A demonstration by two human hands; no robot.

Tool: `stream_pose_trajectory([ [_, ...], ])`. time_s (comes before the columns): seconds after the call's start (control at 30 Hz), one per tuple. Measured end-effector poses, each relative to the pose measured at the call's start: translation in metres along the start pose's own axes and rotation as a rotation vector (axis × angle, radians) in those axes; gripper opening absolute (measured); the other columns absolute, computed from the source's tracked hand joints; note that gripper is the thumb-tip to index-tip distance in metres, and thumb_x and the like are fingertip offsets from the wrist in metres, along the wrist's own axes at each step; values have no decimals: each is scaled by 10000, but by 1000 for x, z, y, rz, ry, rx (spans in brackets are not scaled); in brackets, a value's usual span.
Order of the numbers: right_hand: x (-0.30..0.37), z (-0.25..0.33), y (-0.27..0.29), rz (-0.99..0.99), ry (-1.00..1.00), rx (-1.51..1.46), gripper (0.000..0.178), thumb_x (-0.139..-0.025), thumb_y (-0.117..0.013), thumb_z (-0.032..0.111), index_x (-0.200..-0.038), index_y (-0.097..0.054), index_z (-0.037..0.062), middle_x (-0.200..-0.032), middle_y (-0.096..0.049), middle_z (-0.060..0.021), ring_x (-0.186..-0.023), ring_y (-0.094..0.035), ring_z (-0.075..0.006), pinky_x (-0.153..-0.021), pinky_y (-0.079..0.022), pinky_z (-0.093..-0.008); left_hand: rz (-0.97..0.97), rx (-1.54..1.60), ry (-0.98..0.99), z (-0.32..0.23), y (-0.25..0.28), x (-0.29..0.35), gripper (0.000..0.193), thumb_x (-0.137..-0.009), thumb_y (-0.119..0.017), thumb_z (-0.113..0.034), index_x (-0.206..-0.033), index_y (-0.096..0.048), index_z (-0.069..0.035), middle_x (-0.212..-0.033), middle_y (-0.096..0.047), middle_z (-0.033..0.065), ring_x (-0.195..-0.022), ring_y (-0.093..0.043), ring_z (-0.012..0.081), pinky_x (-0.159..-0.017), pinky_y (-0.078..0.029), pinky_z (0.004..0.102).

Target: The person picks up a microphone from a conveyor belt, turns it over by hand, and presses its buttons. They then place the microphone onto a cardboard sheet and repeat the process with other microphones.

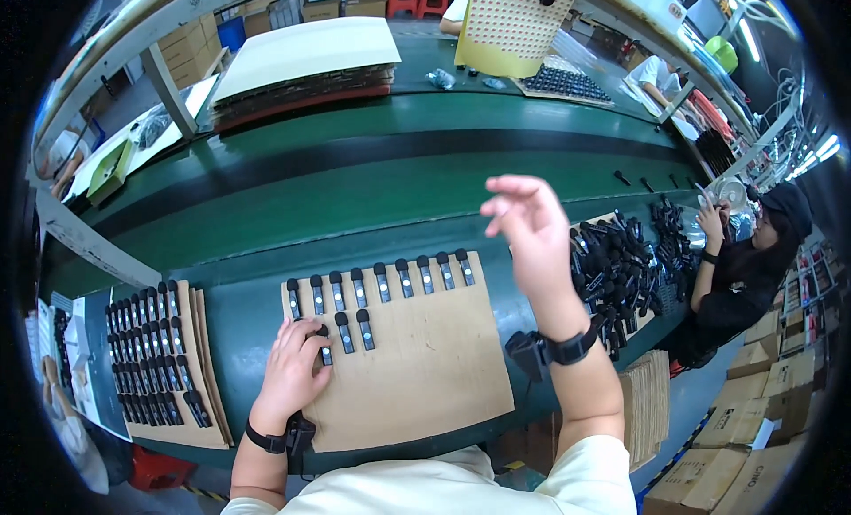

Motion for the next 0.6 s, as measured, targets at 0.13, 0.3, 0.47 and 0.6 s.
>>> stream_pose_trajectory([
  [0.13, -42, 16, 5, -69, 9, -347, 247, -944, -567, 53, -1184, -538, 2, -1257, -564, -159, -1074, -608, -229, -841, -512, -318, -7, 10, 6, 0, 2, 2, 344, -654, -719, -21, -979, -614, -67, -1186, -568, 134, -1206, -527, 325, -1110, -359, 528],
  [0.3, -82, 15, -3, -83, 8, -528, 279, -946, -576, 76, -1212, -518, 15, -1249, -573, -147, -1175, -565, -267, -923, -483, -352, -17, 9, 10, 2, 2, 3, 332, -663, -720, -25, -973, -609, -72, -1210, -563, 135, -1249, -506, 330, -1122, -347, 526],
  [0.47, -106, 7, 0, -184, -26, -698, 272, -939, -587, 61, -1202, -515, 51, -1238, -569, -121, -1164, -551, -268, -955, -466, -369, 21, -2, -3, 8, -8, 4, 374, -649, -763, -67, -989, -610, -82, -1283, -552, 125, -1304, -465, 329, -1136, -322, 523],
  [0.6, -116, 5, -3, -218, -44, -791, 250, -928, -611, 45, -1159, -527, 86, -1231, -560, -105, -1145, -547, -256, -970, -454, -386, 25, 12, 1, 7, -8, 3, 367, -654, -764, -73, -987, -609, -84, -1260, -558, 121, -1292, -474, 330, -1135, -324, 522],
])
Point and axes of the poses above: each hand's wrist, its own x-axis away from the middle knuckle, its own y-axis out of the back of the hand, z = x × y, the point moved 9 cm from there along -x, towards the middle knuckle
